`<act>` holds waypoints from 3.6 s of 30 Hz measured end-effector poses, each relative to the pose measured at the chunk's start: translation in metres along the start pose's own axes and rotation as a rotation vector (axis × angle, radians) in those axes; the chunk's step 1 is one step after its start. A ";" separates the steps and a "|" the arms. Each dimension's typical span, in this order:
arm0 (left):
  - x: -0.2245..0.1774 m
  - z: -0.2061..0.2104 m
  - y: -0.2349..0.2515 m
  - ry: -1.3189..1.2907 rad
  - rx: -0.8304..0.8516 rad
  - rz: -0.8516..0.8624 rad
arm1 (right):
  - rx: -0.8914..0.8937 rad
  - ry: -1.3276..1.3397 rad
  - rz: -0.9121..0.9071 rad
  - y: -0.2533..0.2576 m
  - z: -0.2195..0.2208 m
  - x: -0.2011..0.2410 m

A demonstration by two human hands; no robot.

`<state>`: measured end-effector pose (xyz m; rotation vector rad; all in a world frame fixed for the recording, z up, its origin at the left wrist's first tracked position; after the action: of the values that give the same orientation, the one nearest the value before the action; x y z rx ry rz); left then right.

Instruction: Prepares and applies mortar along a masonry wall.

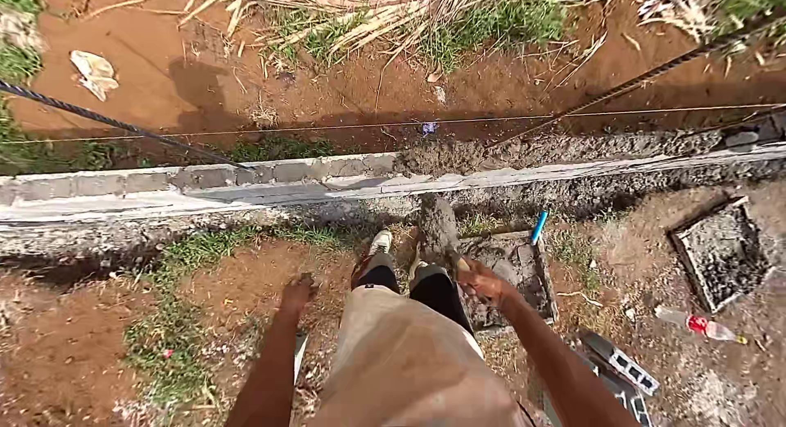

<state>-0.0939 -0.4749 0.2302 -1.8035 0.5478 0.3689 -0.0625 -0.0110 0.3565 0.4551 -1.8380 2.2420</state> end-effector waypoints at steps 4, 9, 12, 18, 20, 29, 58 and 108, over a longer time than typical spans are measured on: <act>0.052 -0.010 -0.033 -0.085 -0.132 -0.089 | 0.082 -0.257 0.058 0.021 -0.022 0.046; 0.111 0.006 -0.099 -0.144 -0.250 -0.206 | 0.121 -0.562 0.103 0.051 -0.048 0.123; 0.140 0.031 -0.127 -0.222 -0.277 -0.304 | 0.095 -0.743 0.086 0.071 -0.066 0.179; 0.181 0.084 -0.158 -0.386 -0.307 -0.453 | -0.202 -1.371 -0.174 0.116 -0.092 0.283; 0.184 0.098 -0.159 -0.409 -0.296 -0.464 | -0.365 -1.577 -0.212 0.126 -0.080 0.302; 0.150 0.086 -0.127 -0.405 -0.265 -0.364 | -0.592 -1.745 -0.178 0.170 -0.056 0.269; 0.040 0.044 -0.028 -0.159 -0.060 -0.164 | -0.451 -0.709 0.000 0.053 0.007 0.187; 0.004 -0.014 0.052 -0.015 0.051 -0.265 | -1.022 -0.936 0.020 0.030 0.000 0.226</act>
<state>-0.1189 -0.5010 0.1897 -1.7951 0.2996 0.1848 -0.2831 -0.0250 0.4108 1.3402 -3.0164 0.7702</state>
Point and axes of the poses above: each hand's wrist, its own y-axis towards the middle knuckle, its own z-axis out of the palm, x = y × z, the point moved 2 cm from there along y, towards the middle knuckle, and after that the axes turned 6 degrees about z, right-handed, at the moved point
